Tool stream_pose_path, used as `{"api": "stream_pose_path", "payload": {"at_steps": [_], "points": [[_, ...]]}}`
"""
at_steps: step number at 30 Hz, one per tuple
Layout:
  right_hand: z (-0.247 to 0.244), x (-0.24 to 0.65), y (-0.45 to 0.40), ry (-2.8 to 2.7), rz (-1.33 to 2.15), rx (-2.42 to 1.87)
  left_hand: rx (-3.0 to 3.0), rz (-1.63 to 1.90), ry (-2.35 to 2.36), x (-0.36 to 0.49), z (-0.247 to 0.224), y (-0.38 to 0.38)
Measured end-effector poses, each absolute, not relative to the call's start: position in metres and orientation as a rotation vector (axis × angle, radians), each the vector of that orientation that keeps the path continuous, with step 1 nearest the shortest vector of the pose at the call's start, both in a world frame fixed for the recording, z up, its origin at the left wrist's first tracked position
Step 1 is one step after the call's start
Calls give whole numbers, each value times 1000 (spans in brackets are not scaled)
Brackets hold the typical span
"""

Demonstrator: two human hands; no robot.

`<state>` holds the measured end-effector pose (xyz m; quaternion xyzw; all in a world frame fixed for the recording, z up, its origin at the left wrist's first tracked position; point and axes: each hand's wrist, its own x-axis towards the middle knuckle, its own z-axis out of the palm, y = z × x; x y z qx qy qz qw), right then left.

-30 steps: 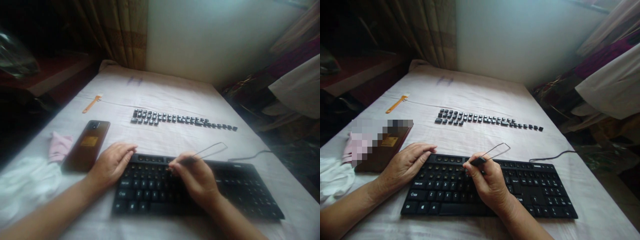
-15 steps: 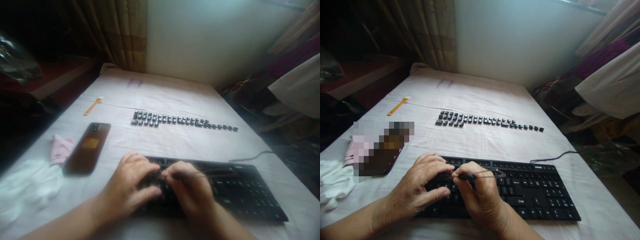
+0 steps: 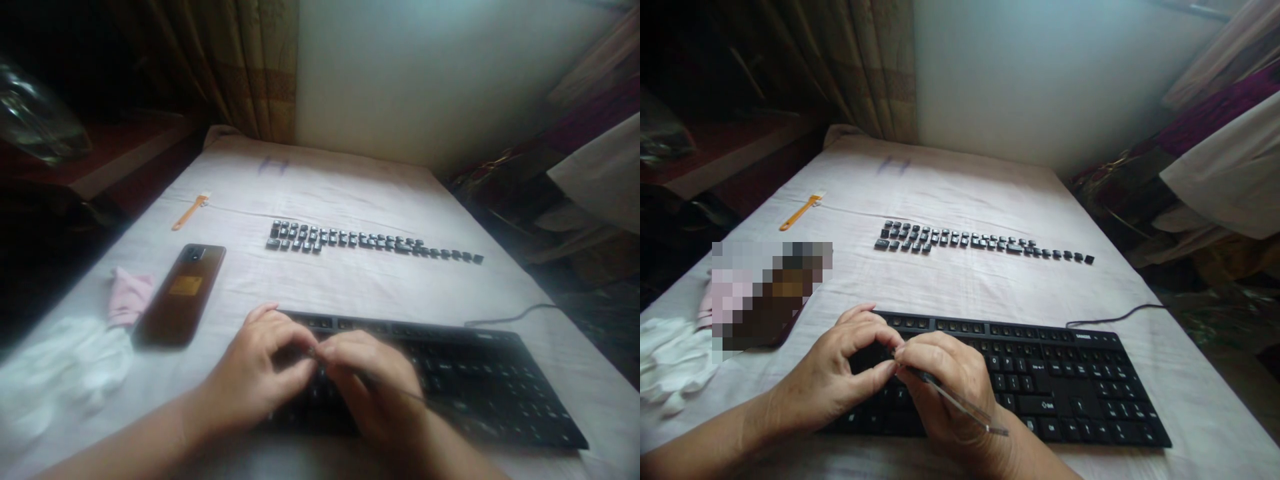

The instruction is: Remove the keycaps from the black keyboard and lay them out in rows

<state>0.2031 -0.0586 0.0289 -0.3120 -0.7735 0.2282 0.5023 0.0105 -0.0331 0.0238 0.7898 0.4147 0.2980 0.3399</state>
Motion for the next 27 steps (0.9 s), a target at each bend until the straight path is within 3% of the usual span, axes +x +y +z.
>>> {"api": "stream_pose_path", "payload": {"at_steps": [12,27], "points": [[23,229,-45,-2159,29,-1034,1995,835,1088,3,16,-30],[26,226,-50,-2439,-57,-983,1938,918,1130,-2,12,-30]]}}
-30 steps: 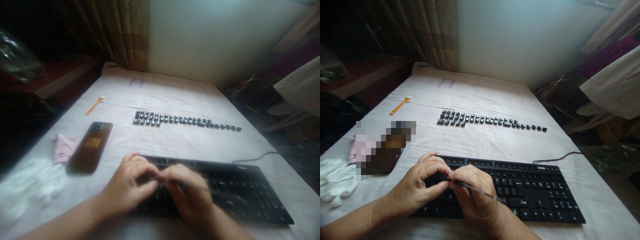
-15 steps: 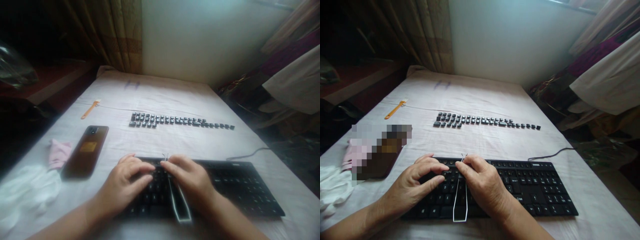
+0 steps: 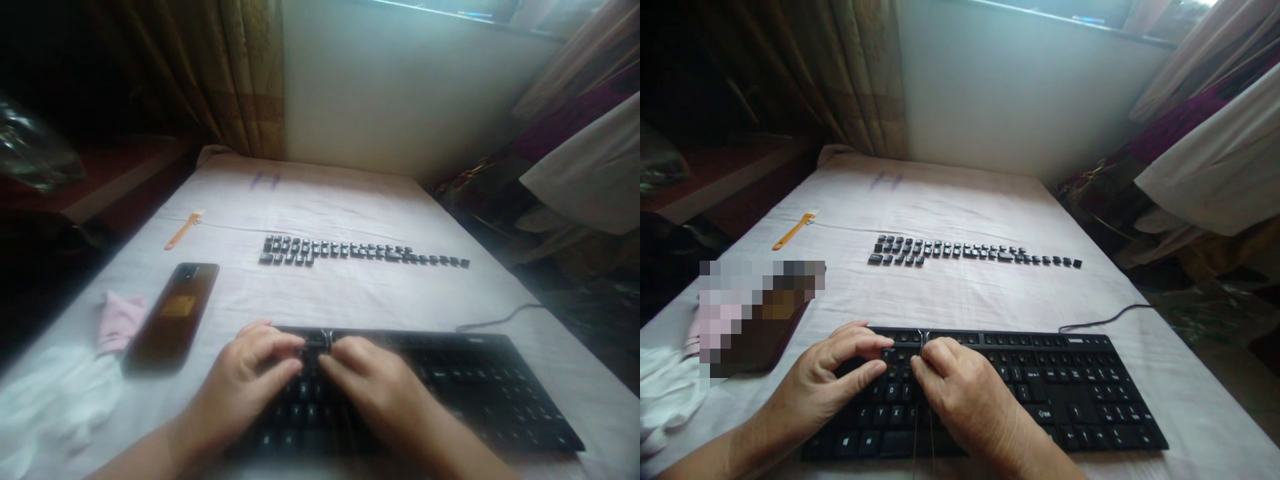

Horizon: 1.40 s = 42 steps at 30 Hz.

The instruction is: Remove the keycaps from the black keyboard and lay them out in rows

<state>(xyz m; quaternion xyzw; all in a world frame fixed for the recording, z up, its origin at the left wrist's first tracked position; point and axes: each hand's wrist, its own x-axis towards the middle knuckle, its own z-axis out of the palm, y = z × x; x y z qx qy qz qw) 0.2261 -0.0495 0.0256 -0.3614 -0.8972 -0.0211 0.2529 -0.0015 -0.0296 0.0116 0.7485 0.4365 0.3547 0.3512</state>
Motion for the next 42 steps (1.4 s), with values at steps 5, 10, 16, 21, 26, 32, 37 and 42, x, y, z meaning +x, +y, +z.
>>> {"api": "stream_pose_path", "payload": {"at_steps": [5,10,16,21,26,32,37,42], "points": [[30,222,-48,-2280,-12,-980,1944,885,1123,-1,13,-30],[38,210,-43,-2200,-3,-981,1957,848,1086,-1,11,-31],[42,198,-40,-2229,-27,-974,1927,854,1085,-1,8,-28],[41,206,-26,-2251,-6,-964,1977,977,1090,-3,6,-27],[36,229,29,-2145,120,-1283,1994,1221,1167,-12,3,-19],[20,235,83,-2191,118,-1629,1953,1188,1325,-20,-3,-6],[11,231,93,-2210,85,-1714,1942,1137,1296,-18,-4,-5],[11,228,95,-2250,74,-1764,1902,1092,1284,-17,-4,-4]]}}
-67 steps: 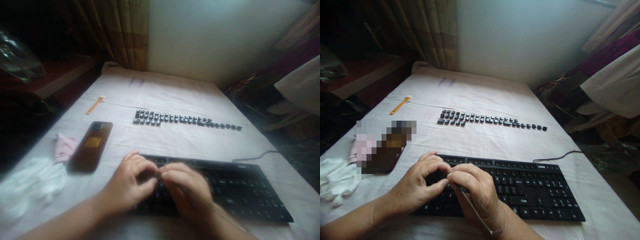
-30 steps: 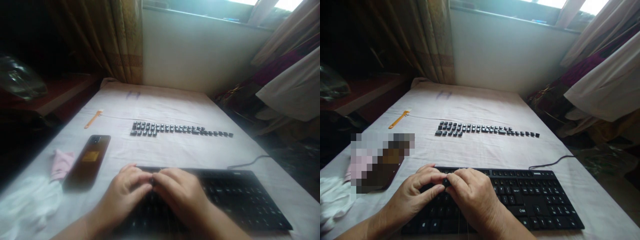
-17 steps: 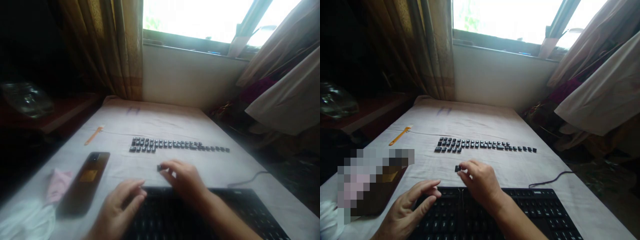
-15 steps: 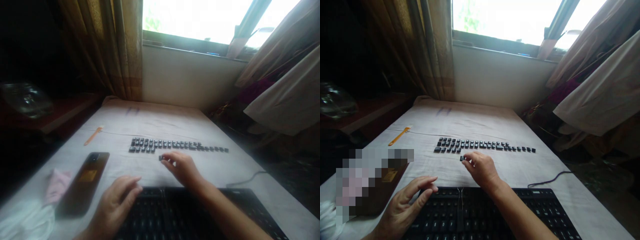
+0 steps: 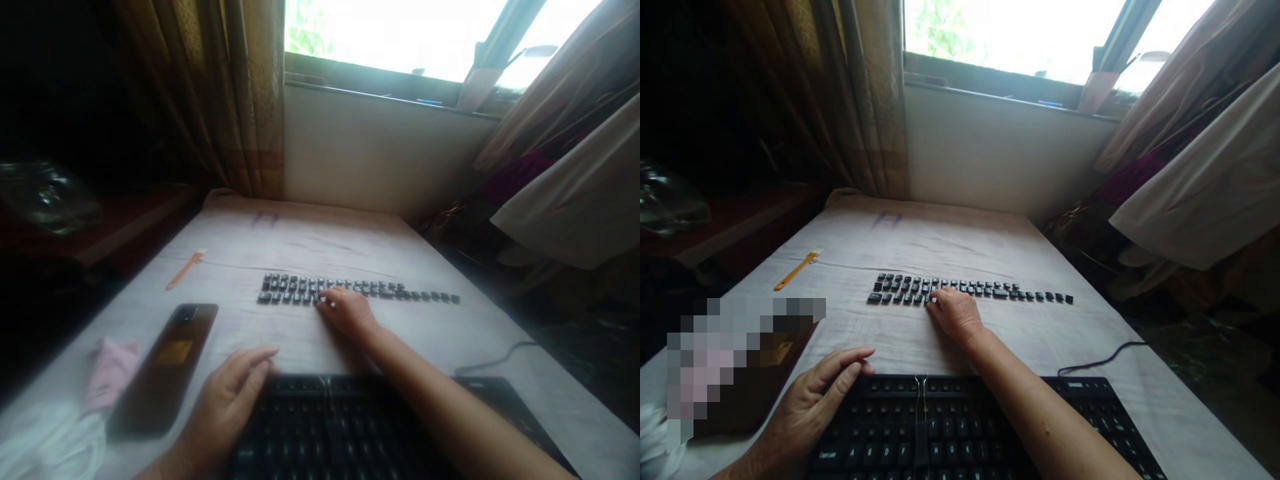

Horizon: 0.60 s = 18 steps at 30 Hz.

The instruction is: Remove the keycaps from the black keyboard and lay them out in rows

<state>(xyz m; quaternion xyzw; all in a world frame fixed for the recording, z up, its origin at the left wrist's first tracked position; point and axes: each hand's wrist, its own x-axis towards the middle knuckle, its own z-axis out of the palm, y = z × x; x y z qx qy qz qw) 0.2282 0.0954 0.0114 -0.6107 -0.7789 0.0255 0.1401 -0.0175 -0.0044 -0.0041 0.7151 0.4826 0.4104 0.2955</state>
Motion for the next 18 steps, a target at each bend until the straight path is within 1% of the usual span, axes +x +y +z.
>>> {"api": "stream_pose_path", "payload": {"at_steps": [18], "points": [[10,224,95,-2267,47,-1807,1895,1065,1306,-19,-9,-3]]}}
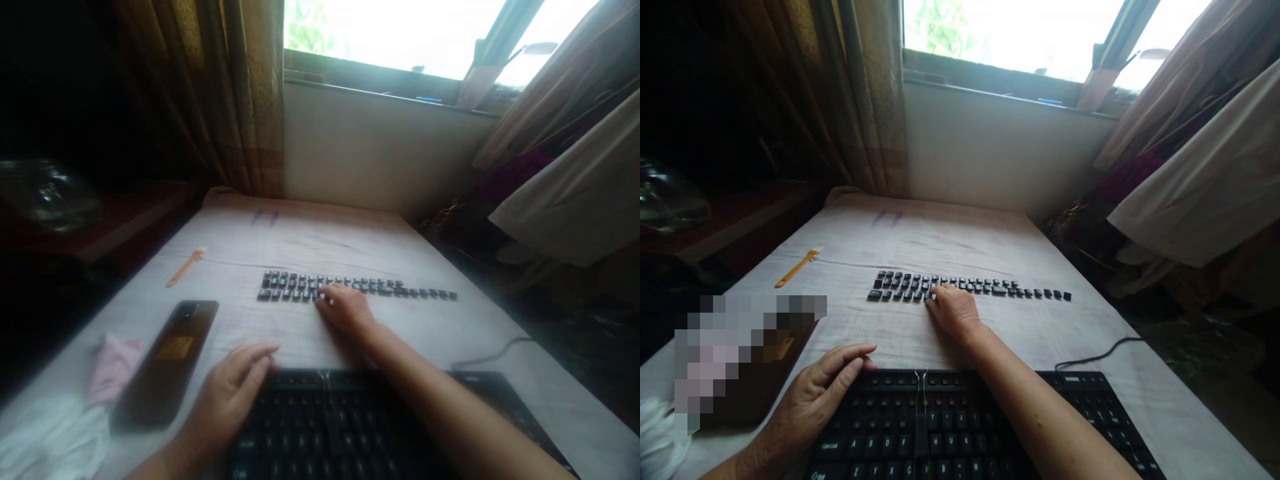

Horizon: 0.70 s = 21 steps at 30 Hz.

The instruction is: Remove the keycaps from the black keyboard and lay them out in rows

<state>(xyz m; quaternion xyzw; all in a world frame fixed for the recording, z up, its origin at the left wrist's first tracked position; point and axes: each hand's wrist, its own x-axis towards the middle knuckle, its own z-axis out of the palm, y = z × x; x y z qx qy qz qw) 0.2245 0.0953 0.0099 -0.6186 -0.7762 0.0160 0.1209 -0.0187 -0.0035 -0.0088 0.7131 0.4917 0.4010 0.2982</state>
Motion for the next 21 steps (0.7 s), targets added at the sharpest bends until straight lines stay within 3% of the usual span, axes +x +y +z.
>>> {"api": "stream_pose_path", "payload": {"at_steps": [10,14,21], "points": [[24,237,75,-2286,85,-1658,1898,1057,1296,-17,-6,-3],[41,243,36,-2487,151,-1323,1882,1039,1302,-15,-4,-3],[65,240,-16,-2941,-57,-851,1862,1014,1324,-15,-4,-4]]}}
